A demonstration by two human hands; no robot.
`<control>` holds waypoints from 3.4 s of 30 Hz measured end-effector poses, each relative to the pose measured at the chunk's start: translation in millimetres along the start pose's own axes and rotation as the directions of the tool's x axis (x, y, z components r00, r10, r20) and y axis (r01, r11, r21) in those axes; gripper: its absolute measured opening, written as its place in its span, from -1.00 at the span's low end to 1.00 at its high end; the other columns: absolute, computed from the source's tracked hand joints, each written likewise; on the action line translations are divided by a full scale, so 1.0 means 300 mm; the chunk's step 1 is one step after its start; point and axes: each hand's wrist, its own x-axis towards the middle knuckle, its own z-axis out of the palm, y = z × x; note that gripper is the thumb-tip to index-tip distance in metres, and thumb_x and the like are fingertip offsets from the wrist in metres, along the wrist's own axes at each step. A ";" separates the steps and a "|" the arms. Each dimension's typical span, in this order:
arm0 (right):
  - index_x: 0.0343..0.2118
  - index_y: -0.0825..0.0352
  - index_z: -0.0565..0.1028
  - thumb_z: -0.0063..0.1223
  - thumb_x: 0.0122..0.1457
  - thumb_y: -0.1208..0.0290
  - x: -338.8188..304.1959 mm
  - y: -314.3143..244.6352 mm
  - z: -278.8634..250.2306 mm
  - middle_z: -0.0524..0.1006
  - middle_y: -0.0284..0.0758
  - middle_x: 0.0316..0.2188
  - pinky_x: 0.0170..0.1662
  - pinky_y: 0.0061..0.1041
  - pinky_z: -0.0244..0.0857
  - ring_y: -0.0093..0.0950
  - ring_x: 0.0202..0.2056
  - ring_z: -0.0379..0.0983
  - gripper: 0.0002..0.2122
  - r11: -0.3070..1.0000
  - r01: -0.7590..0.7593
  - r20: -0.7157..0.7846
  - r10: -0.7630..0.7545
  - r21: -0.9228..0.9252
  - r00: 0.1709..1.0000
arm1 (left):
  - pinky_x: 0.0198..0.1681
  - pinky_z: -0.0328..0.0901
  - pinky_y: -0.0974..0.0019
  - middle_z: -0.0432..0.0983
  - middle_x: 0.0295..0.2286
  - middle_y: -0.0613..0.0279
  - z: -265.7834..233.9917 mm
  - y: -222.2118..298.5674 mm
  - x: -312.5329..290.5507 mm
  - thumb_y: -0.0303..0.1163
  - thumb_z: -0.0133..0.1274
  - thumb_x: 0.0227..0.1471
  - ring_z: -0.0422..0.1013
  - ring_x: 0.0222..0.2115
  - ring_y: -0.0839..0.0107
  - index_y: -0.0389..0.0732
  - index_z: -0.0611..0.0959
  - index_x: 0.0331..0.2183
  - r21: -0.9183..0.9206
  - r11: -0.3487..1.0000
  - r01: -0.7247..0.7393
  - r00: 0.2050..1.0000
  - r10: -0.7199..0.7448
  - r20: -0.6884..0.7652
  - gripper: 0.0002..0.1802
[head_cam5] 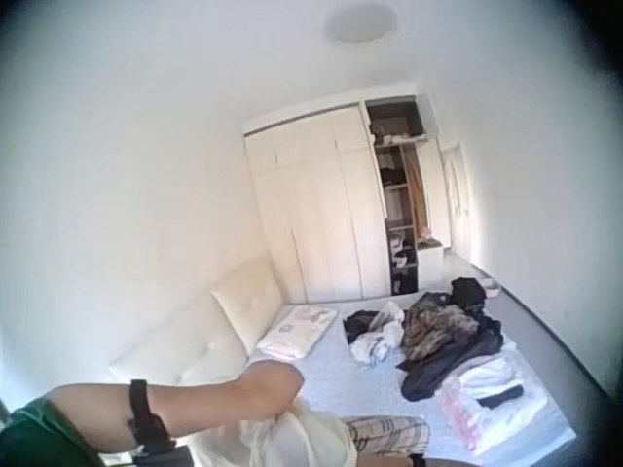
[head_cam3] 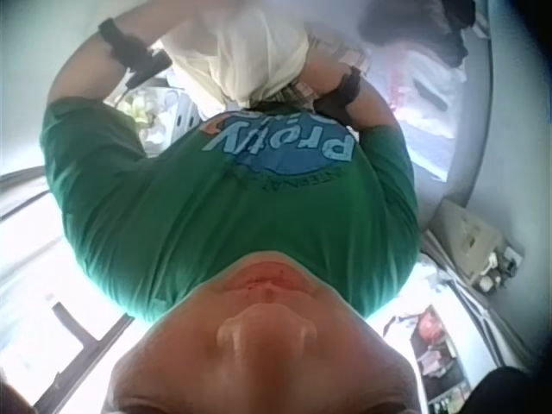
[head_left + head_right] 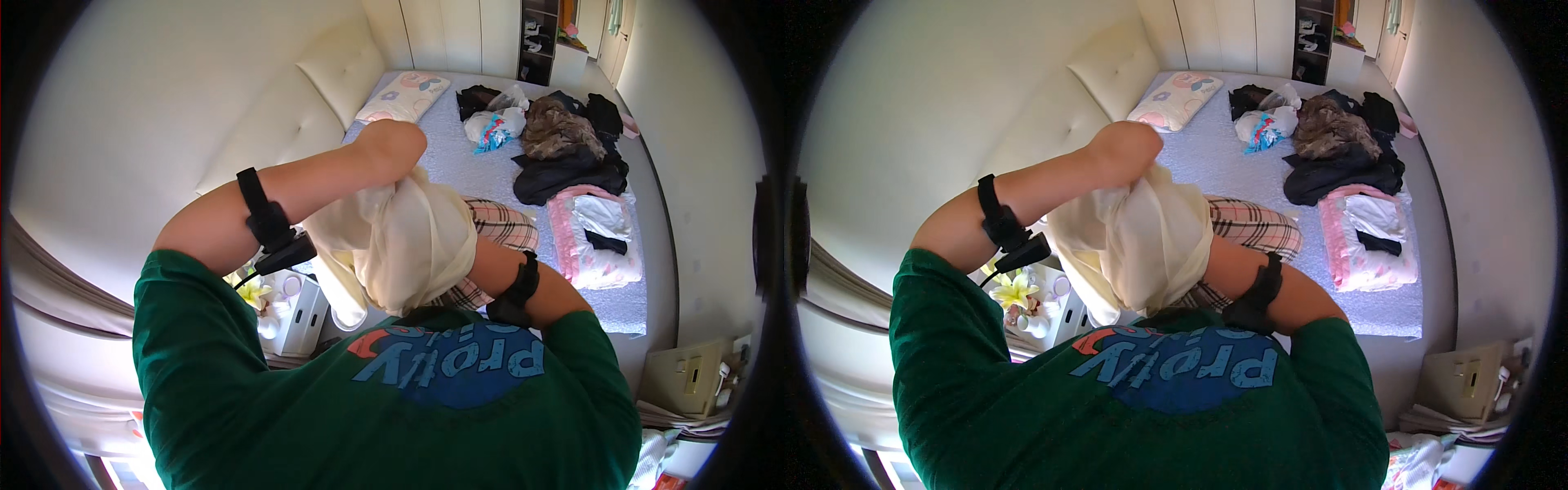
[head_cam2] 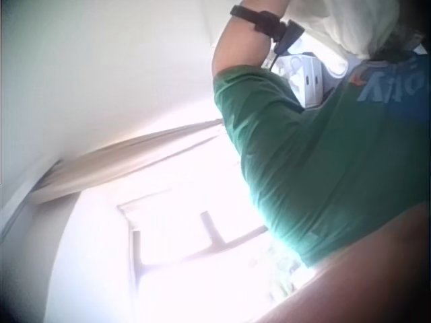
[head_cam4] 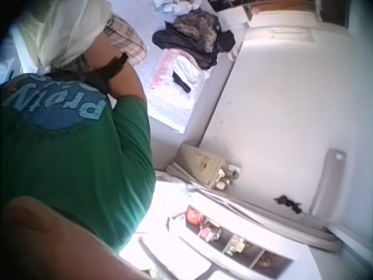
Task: The recorder cleans and tidies pillows on a bed, including putting on covers and using a lint roller.
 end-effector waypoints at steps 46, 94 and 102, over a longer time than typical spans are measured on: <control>0.04 0.32 0.24 -0.21 0.22 0.36 0.095 -0.452 0.430 0.33 -0.27 0.01 0.01 -0.42 0.26 -0.46 -0.02 0.30 -0.66 0.130 -0.259 -0.265 -0.756 -0.957 0.598 | -0.54 0.27 0.33 0.38 -0.60 0.24 0.033 0.213 -0.310 -0.31 -0.07 0.10 0.38 -0.63 0.44 -0.23 0.50 -0.21 -0.827 0.178 -0.533 0.846 0.101 -0.523 -0.75; 0.09 0.29 0.19 -0.25 0.24 0.35 -0.113 0.084 0.086 0.29 -0.27 0.04 0.06 -0.45 0.21 -0.48 0.02 0.26 -0.63 0.707 -0.236 -0.548 -0.250 -0.667 0.799 | 0.00 0.23 0.15 0.32 -0.10 -0.29 0.504 -0.244 -0.267 0.13 0.02 -0.08 0.36 -0.12 0.03 -0.49 0.27 0.00 -0.741 0.334 0.582 0.677 -0.704 0.215 -0.11; 0.10 0.29 0.18 -0.26 0.24 0.34 -0.123 0.080 0.077 0.28 -0.27 0.05 0.06 -0.45 0.20 -0.49 0.03 0.25 -0.63 0.728 -0.218 -0.543 -0.244 -0.650 0.803 | -0.21 0.32 0.12 0.49 -0.35 -0.23 0.722 -0.325 -0.006 -0.01 -0.05 -0.02 0.44 -0.29 -0.05 -0.46 0.58 -0.37 -0.861 0.230 0.454 0.579 -0.810 0.089 -0.42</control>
